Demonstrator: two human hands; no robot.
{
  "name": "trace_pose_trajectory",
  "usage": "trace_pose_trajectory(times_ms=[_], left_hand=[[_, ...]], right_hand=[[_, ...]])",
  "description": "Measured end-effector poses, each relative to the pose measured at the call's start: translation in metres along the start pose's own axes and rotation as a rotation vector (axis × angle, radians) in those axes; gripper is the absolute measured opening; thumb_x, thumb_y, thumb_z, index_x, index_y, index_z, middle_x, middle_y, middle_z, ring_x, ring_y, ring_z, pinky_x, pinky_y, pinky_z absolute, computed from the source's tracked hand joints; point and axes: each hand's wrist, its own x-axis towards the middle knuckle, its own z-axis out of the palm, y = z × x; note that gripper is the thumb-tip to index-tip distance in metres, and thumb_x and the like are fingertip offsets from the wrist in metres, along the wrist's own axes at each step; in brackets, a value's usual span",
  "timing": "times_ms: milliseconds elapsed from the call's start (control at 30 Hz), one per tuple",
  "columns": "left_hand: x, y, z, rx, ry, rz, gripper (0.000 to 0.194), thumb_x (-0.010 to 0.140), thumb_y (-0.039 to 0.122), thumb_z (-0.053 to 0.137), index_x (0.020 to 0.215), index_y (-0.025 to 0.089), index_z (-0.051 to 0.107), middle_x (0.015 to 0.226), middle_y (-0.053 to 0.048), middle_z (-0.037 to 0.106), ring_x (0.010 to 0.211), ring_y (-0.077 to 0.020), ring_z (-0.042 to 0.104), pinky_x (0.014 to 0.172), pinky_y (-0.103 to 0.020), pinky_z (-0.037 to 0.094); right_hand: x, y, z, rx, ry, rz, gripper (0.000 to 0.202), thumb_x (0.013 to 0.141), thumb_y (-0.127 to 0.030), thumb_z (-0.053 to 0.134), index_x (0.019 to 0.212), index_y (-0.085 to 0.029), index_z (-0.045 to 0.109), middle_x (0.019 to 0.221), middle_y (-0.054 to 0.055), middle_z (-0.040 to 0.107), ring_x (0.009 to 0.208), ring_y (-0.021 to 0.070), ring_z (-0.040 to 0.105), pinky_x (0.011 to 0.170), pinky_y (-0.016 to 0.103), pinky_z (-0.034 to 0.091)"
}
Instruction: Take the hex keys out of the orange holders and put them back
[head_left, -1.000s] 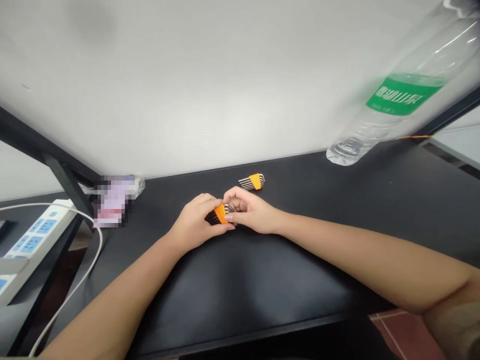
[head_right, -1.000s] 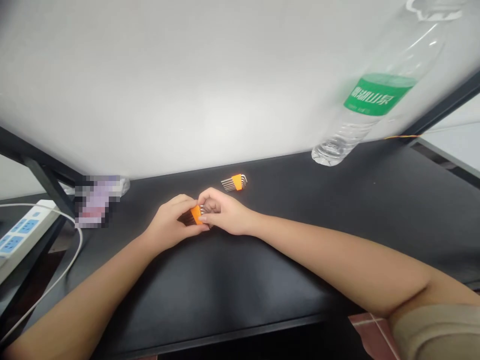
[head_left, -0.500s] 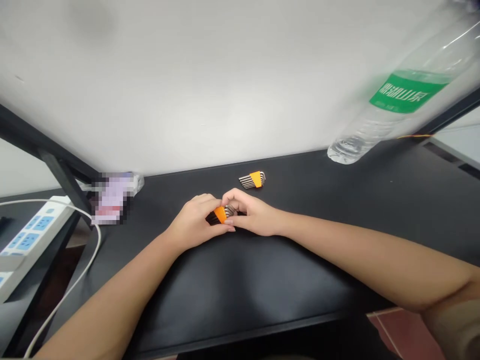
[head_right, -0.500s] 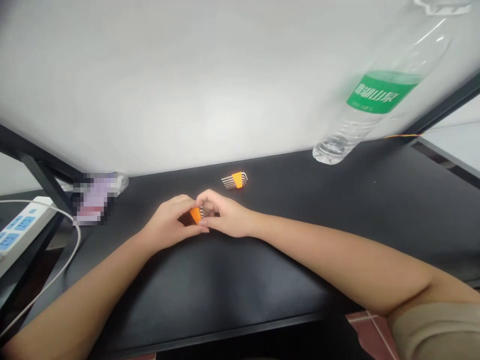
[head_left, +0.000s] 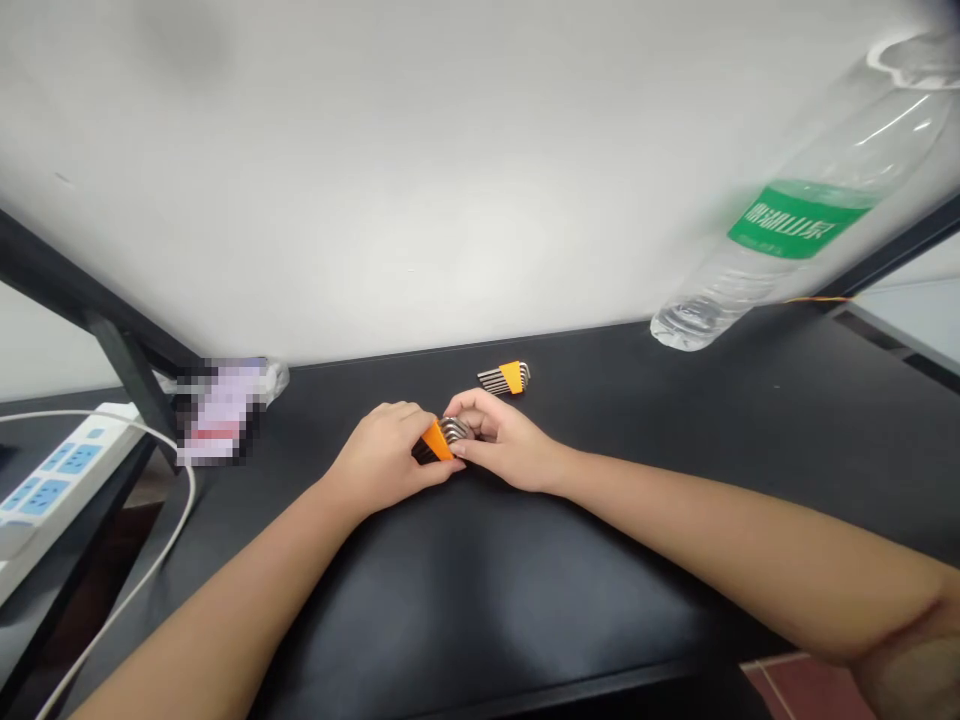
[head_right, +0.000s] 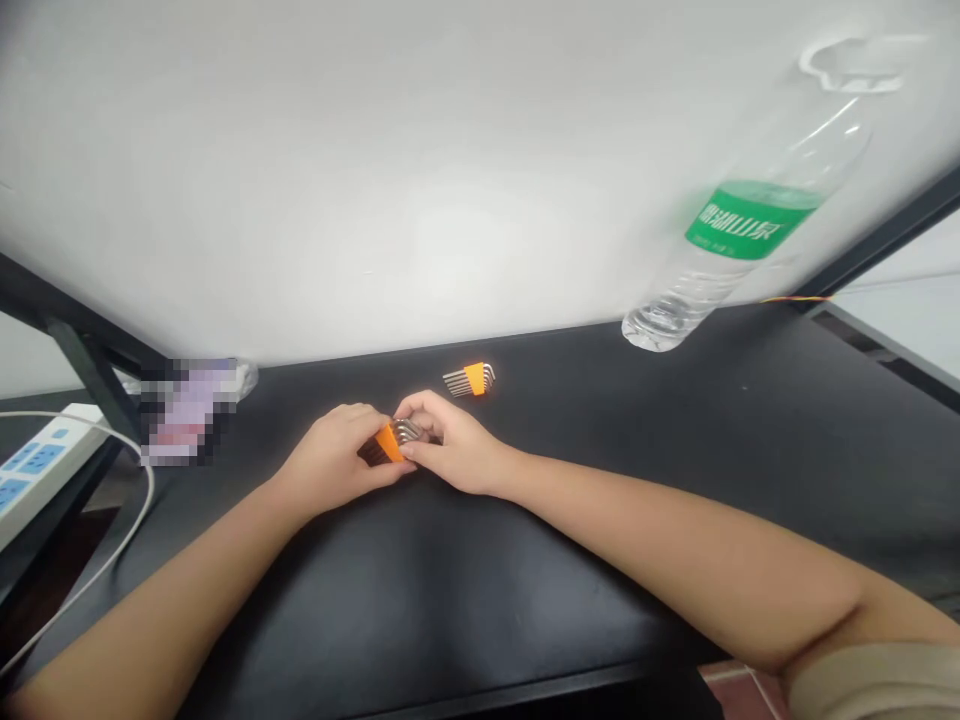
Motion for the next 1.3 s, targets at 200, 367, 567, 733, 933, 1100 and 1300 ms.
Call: trace_pose_trajectory(times_ms=[200,367,567,733,933,1100,1300], left_hand=[[-0.001,-0.002,-0.003,0.034,-0.029,-0.034,0.035,0.082,0.054,0.072,0.084,0.021,0.061,0.079,-0.001,0.063,0.074,-0.0191,0.059,0.071,-0.034,0.044],[-0.002,-0.004,-0.004,0.025,-0.064,-0.034,0.033,0.081,0.051,0.073,0.081,0.021,0.059,0.078,-0.001,0.062,0.074,-0.0185,0.057,0.073,-0.034,0.043],[-0.003,-0.007,-0.006,0.014,-0.107,0.062,0.030,0.083,0.050,0.071,0.087,0.021,0.063,0.079,-0.001,0.060,0.077,-0.0191,0.058,0.078,-0.035,0.042],[-0.002,-0.011,-0.004,0.094,-0.118,0.102,0.035,0.086,0.055,0.068,0.098,0.022,0.068,0.081,-0.003,0.059,0.080,-0.0210,0.056,0.077,-0.036,0.041],[-0.003,-0.019,0.000,0.072,-0.090,0.059,0.043,0.087,0.062,0.066,0.111,0.026,0.070,0.107,-0.007,0.062,0.097,-0.0249,0.056,0.085,-0.039,0.042],[-0.002,-0.022,0.001,0.013,-0.106,-0.001,0.043,0.087,0.057,0.070,0.119,0.029,0.068,0.110,-0.006,0.062,0.100,-0.0251,0.055,0.090,-0.042,0.042],[-0.001,-0.022,0.002,-0.038,-0.099,-0.030,0.040,0.084,0.056,0.074,0.106,0.023,0.067,0.105,-0.006,0.062,0.098,-0.0243,0.056,0.090,-0.041,0.043]], right_hand=[[0.003,0.001,-0.003,0.095,0.054,0.018,0.030,0.090,-0.021,0.069,0.114,-0.022,0.051,0.087,-0.001,0.063,0.079,0.0138,0.059,0.078,0.031,0.047],[0.001,-0.002,-0.003,-0.002,0.034,0.055,0.029,0.091,-0.022,0.067,0.114,-0.023,0.050,0.086,-0.002,0.063,0.079,0.0146,0.059,0.076,0.031,0.047],[-0.001,-0.003,-0.007,-0.482,0.112,-0.050,0.010,0.095,-0.026,0.060,0.104,-0.023,0.060,0.086,0.001,0.064,0.080,0.0178,0.060,0.076,0.035,0.049],[0.002,0.000,-0.013,-0.853,0.115,-0.295,0.014,0.093,-0.020,0.058,0.103,-0.022,0.067,0.107,0.009,0.067,0.099,0.0236,0.062,0.090,0.043,0.052],[-0.010,-0.002,-0.001,-1.211,-0.157,-0.297,0.048,0.100,-0.033,0.052,0.146,-0.017,0.051,0.150,0.016,0.052,0.139,0.0343,0.046,0.113,0.057,0.040],[-0.023,0.001,0.007,-1.356,-0.211,-0.190,0.090,0.096,-0.068,0.046,0.160,-0.006,0.029,0.165,0.024,0.025,0.154,0.0410,0.020,0.122,0.062,0.025],[-0.021,0.000,0.005,-1.359,-0.224,-0.198,0.093,0.095,-0.071,0.045,0.161,-0.008,0.027,0.166,0.023,0.022,0.155,0.0400,0.019,0.123,0.061,0.024]])
